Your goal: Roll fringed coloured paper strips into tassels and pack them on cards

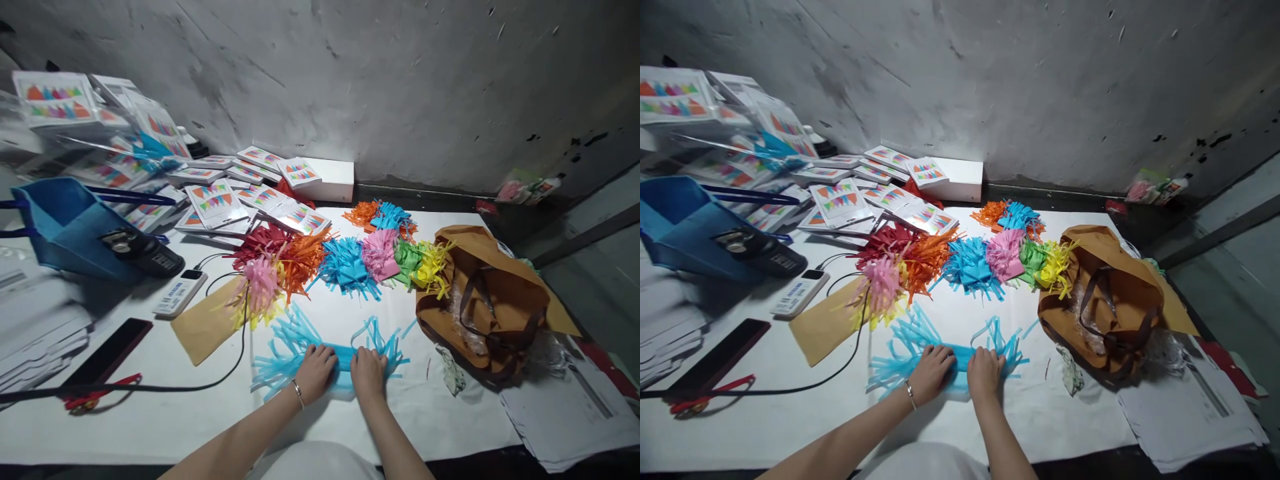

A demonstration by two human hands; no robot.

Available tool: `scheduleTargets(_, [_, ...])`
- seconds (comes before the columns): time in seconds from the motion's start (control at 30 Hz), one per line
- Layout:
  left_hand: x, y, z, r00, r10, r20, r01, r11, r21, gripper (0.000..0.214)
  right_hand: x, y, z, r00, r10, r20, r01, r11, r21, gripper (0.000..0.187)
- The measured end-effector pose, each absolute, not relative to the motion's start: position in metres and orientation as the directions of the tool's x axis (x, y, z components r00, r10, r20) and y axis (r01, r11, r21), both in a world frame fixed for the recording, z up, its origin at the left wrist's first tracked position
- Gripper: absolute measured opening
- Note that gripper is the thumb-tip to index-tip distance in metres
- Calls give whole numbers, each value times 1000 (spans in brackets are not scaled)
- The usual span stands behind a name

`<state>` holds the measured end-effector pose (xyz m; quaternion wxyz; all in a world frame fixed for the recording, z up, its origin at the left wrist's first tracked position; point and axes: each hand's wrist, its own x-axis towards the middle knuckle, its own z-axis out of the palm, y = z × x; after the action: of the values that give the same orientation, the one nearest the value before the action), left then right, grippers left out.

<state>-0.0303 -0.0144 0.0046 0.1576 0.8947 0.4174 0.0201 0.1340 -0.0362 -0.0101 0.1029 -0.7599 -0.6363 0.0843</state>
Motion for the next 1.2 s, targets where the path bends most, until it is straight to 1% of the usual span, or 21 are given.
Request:
scheduleTargets(0.07, [-32, -14, -2, 648, 757, -90, 744, -602, 292, 24, 135, -39, -9, 200, 979, 31, 947, -186, -261, 13])
scheduleTargets(0.1, [-33, -13, -5, 648, 756, -88, 743, -603, 292, 23, 135, -41, -9, 187, 980, 64, 950, -163, -267, 16])
scheduleTargets(0.13, [-33, -11, -7, 649, 756, -83, 741, -604, 292, 21, 134, -44, -10, 142, 984, 104, 955, -109, -277, 19])
scheduleTargets(0.2, [-33, -10, -9, 650, 756, -73, 738, -607, 294, 17, 130, -50, -12, -13, 984, 175, 955, 64, -289, 25])
scheduleTargets(0.27, [-34, -9, -9, 654, 754, -64, 733, -611, 299, 15, 126, -55, -16, -151, 969, 195, 936, 203, -286, 23])
scheduleTargets(0.3, [-34, -9, -9, 659, 750, -59, 728, -615, 302, 15, 124, -56, -19, -183, 966, 181, 931, 229, -283, 20])
scheduleTargets(0.37, [-36, -11, -8, 666, 744, -48, 718, -623, 311, 16, 122, -57, -23, -197, 967, 158, 931, 236, -279, 14])
scheduleTargets(0.53, [-42, -15, -11, 647, 760, -60, 734, -600, 319, 20, 132, -59, -29, -198, 970, 143, 933, 231, -274, 14])
scheduleTargets(0.63, [-43, -12, -11, 596, 800, -74, 775, -549, 313, 21, 139, -61, -27, -123, 983, 135, 951, 156, -269, 14])
scheduleTargets(0.73, [-41, -7, -8, 512, 854, -88, 832, -467, 300, 27, 142, -58, -21, -43, 992, 122, 964, 74, -257, 12])
scheduleTargets(0.87, [-33, -2, -5, 381, 918, -113, 904, -344, 252, 29, 142, -46, -16, 65, 991, 114, 974, -38, -225, 13])
scheduleTargets(0.97, [-25, 1, -4, 323, 938, -129, 931, -289, 223, 28, 141, -38, -13, 121, 985, 127, 974, -93, -207, 13])
scheduleTargets(1.03, [-22, 3, -4, 309, 941, -138, 936, -275, 218, 27, 140, -38, -12, 95, 985, 142, 976, -64, -209, 16])
scheduleTargets(1.1, [-21, 4, -4, 310, 940, -144, 936, -275, 220, 26, 137, -40, -12, -10, 988, 152, 973, 44, -225, 17])
scheduleTargets(1.2, [-25, 4, 0, 333, 933, -133, 926, -297, 233, 20, 132, -44, -18, -190, 970, 152, 941, 224, -254, 10])
